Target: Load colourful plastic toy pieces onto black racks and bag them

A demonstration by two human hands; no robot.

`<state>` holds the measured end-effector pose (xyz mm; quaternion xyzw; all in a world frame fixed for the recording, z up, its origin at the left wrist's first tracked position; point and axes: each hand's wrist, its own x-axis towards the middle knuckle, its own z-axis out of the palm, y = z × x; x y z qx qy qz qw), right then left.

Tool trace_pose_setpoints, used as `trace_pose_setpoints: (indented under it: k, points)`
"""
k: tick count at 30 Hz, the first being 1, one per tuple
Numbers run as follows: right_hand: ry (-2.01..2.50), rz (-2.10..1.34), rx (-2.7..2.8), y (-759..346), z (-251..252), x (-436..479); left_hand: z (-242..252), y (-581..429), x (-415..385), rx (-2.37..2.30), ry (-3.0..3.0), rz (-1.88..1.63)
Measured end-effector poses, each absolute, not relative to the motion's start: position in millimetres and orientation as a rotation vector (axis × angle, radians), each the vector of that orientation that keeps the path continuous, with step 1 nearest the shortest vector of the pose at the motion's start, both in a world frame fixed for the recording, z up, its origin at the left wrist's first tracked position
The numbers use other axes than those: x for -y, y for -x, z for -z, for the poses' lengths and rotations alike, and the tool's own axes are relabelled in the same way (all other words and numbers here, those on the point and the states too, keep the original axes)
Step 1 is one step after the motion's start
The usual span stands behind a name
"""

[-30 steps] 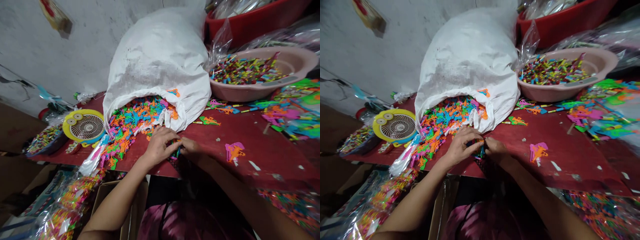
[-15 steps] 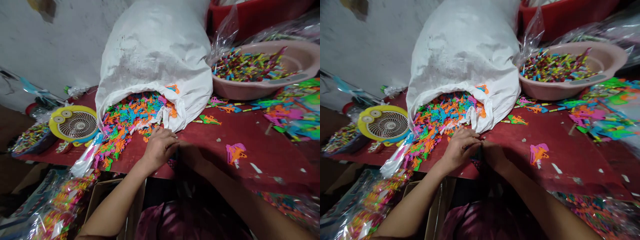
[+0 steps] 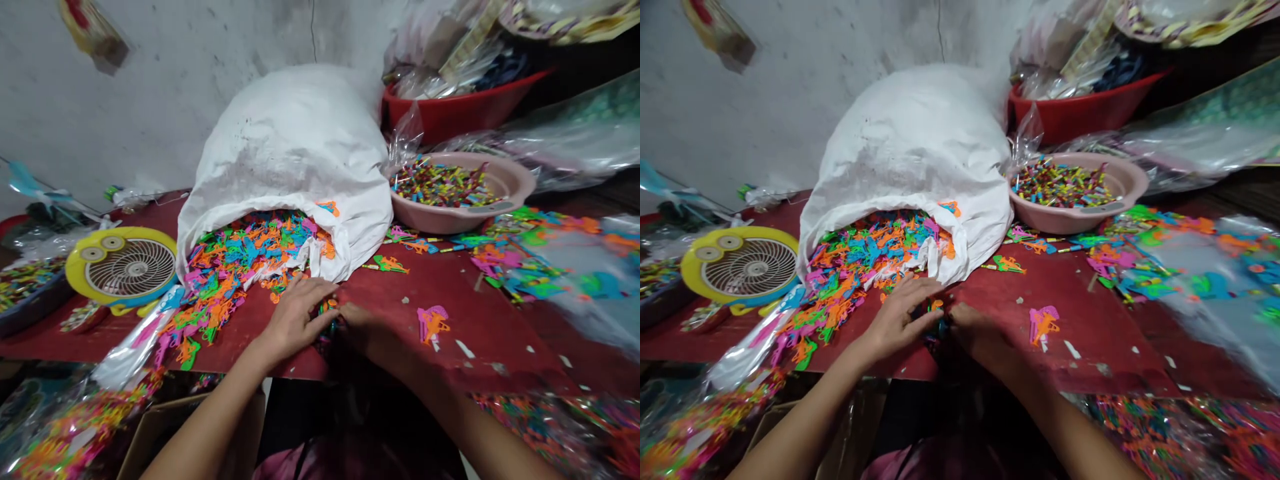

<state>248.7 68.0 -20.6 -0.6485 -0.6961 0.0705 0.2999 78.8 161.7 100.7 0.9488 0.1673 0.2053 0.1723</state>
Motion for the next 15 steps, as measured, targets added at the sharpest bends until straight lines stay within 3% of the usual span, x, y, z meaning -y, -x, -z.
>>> trace_pose_setpoints:
  k: [9, 15]
  points:
    - [2.441, 0.206, 1.625, -377, -14, -65, -84, -76, -170, -0.551, -2.712, -0.787]
    - [2.451, 0.217, 1.821, -391, -1, -65, -83, -97, -151, -0.879, -2.695, -0.839]
